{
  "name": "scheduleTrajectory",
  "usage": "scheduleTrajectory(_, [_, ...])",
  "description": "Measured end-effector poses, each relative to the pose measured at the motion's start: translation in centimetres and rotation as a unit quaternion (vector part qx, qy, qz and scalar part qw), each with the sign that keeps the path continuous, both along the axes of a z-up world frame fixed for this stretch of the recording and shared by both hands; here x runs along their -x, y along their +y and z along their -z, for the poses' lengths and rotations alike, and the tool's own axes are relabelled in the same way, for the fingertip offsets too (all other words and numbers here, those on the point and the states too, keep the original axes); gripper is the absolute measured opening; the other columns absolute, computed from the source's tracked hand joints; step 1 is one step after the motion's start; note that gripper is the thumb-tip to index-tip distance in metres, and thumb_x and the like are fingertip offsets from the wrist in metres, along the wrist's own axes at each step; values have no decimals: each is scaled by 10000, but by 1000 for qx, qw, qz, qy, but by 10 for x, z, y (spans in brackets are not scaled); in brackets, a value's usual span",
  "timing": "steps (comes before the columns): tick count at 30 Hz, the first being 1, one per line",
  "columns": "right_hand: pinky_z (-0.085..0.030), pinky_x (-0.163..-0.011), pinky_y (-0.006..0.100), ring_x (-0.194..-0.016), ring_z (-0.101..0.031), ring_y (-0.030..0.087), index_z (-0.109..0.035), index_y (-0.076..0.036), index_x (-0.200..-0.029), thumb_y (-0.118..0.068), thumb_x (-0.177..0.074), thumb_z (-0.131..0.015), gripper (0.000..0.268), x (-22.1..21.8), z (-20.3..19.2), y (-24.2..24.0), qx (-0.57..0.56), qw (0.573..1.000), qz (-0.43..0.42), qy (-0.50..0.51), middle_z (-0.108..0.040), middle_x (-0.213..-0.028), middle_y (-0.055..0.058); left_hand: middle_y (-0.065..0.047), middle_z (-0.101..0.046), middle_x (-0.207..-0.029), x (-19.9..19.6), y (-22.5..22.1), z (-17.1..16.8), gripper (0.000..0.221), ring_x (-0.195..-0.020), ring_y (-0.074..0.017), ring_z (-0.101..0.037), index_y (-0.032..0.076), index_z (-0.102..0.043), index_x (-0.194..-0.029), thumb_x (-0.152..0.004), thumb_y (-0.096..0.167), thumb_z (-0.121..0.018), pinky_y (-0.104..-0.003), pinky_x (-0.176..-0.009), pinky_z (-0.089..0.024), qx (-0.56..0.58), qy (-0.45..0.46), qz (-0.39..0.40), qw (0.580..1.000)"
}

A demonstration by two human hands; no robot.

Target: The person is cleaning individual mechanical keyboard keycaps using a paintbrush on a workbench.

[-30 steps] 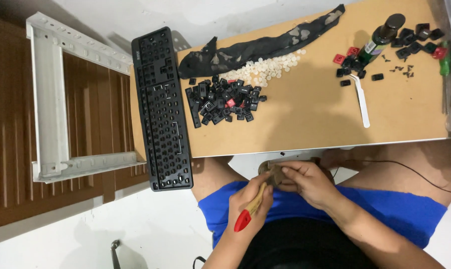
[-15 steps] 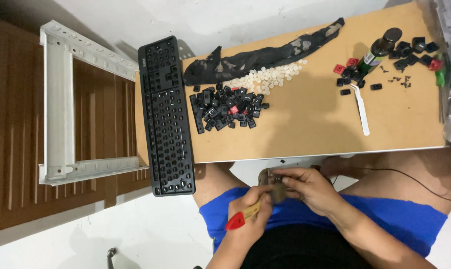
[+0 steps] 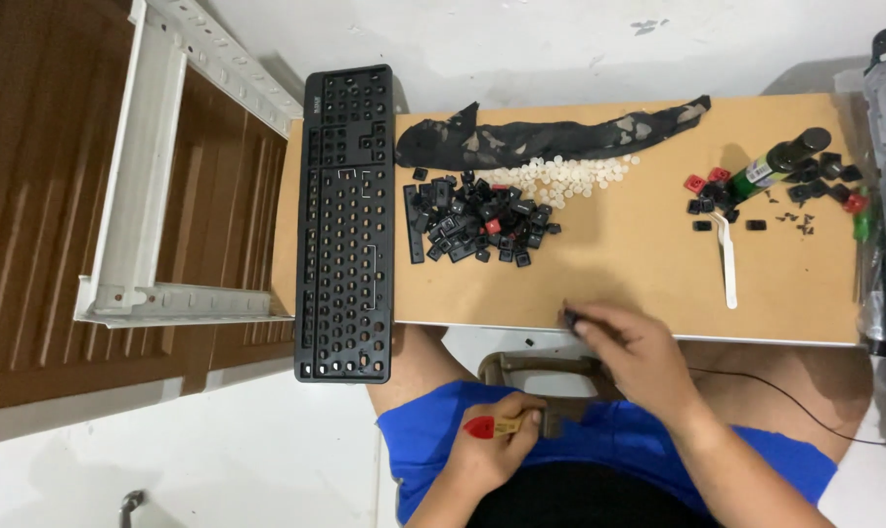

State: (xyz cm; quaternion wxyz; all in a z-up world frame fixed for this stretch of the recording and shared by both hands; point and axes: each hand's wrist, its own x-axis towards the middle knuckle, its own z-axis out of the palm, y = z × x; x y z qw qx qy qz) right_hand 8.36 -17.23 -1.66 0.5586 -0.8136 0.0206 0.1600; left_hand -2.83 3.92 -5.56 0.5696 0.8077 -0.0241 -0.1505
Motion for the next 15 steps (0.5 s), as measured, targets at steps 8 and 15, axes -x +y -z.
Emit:
scheduleTrajectory(8, [-545, -960, 442, -1051, -694, 329, -754, 3, -1159, -73, -975, -668, 216, -93, 24, 17, 242, 894, -45, -374, -760, -1136, 150, -23, -819, -944, -4, 9, 85, 259, -907, -227, -787, 203, -772, -1093, -967, 342, -594, -329, -791, -573, -53, -11, 12, 998])
scheduleTrajectory(15, [-513, -799, 446, -926, -613, 396, -740, 50, -1087, -23, -958, -690, 157, -102, 36, 31, 176, 886, -72, -424, -593, -1036, 198, -11, -849, -968, -8, 11, 99, 206, -897, -175, -816, 187, -784, -1061, -930, 264, -644, -277, -827, -592, -19, -10, -12, 1000])
